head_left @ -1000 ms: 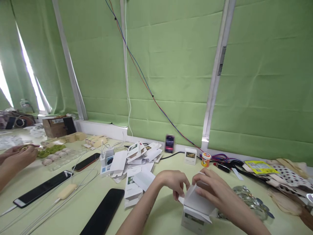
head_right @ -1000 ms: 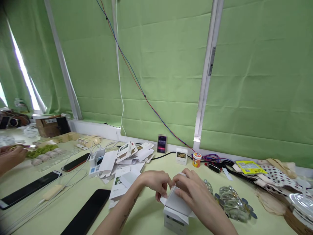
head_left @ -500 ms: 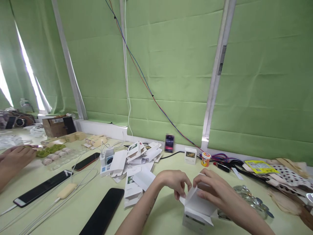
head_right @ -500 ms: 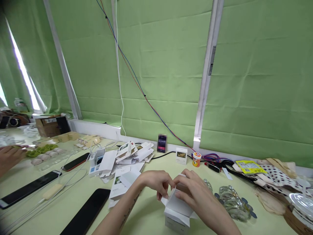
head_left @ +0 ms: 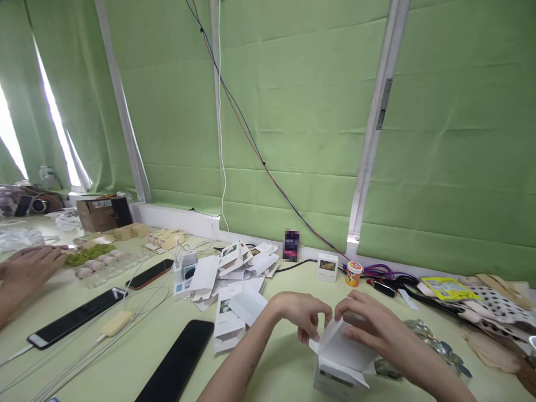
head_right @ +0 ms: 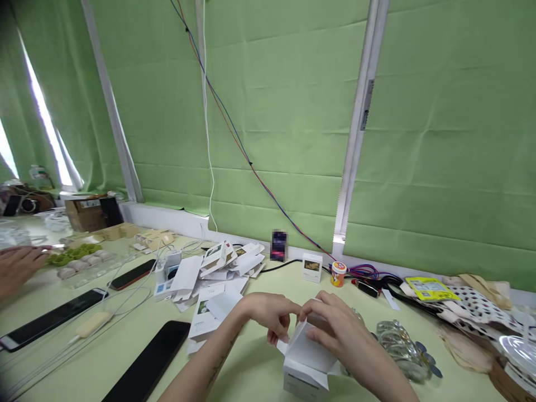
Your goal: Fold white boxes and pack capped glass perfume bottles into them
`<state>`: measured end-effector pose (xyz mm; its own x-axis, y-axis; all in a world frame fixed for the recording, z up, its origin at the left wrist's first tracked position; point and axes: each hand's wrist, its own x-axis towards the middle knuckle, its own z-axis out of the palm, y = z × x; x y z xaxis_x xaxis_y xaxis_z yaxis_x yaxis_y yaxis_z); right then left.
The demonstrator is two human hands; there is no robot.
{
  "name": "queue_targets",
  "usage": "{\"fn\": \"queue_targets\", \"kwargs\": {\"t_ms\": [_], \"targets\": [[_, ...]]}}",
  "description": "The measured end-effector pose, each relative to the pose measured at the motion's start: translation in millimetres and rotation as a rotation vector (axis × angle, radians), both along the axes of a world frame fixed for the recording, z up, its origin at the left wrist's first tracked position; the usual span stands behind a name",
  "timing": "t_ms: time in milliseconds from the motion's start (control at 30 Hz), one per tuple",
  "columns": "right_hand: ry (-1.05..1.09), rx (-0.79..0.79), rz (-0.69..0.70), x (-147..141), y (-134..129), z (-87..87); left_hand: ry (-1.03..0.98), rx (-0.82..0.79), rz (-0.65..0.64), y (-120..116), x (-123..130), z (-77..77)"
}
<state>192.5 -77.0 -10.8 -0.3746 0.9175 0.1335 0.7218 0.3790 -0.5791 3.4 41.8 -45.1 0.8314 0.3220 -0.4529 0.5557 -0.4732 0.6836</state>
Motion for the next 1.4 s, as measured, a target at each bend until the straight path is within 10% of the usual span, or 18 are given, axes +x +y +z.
{"fn": "queue_targets", "kwargs": {"t_ms": [1067,1400], "targets": [[-0.058,-0.059,0.161,-29.3,0.8,-22.4,0.089,0.187,-0.003,0.8,4.0,-2.2],[-0.297,0.055,-0.147,-13.2,22.5,-36.6,0.104,0.089,-0.011,2.0,-1.2,2.7]]}}
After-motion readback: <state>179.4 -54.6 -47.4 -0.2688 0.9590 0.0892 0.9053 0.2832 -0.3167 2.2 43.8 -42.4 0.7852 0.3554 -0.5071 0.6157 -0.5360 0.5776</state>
